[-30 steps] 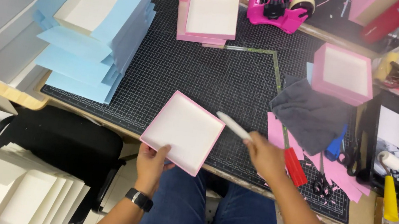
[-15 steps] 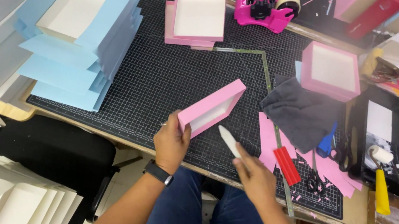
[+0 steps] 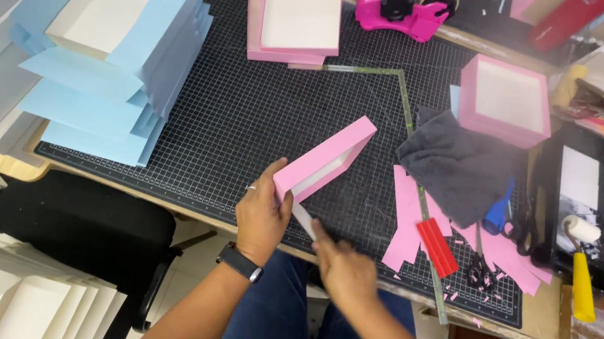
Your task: The person trims the edges of a pink paper box using a white plastic tool, then uses a red plastic tool to smooth the edges. The person repeats the trimming and smoothing process on the same box.
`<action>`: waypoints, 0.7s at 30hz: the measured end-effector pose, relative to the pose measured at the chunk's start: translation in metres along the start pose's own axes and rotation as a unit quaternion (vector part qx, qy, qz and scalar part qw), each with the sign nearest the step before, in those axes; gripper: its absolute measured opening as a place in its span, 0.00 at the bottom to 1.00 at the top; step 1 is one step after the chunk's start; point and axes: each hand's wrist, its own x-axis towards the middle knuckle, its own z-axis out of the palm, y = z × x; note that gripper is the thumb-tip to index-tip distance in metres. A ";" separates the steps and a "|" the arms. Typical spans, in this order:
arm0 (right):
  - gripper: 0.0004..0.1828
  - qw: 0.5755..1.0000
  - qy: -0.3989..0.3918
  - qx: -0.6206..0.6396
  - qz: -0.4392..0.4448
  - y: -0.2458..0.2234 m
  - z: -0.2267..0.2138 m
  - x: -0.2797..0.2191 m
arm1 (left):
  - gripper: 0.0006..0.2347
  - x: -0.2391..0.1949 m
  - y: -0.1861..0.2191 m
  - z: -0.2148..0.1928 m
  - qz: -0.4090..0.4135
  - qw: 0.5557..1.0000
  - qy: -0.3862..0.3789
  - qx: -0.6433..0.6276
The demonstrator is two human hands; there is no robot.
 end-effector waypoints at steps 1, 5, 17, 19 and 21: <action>0.23 1.000 -0.003 0.002 0.000 0.018 -0.003 0.015 | 0.20 0.000 0.000 0.000 -0.002 1.000 -0.003 0.002; 0.21 0.996 0.047 -0.036 0.072 0.037 0.010 0.032 | 0.20 -0.003 -0.002 -0.004 0.005 1.000 -0.009 0.000; 0.21 0.998 0.037 -0.055 -0.010 0.006 0.016 0.003 | 0.20 0.007 -0.001 -0.007 -0.075 0.992 -0.103 -0.019; 0.24 0.998 0.006 -0.012 -0.055 0.011 0.015 -0.002 | 0.18 0.002 -0.008 -0.002 -0.088 0.989 -0.120 -0.021; 0.26 0.995 0.068 -0.070 -0.001 0.048 0.018 0.023 | 0.10 0.002 -0.024 0.006 -0.108 0.984 -0.141 -0.024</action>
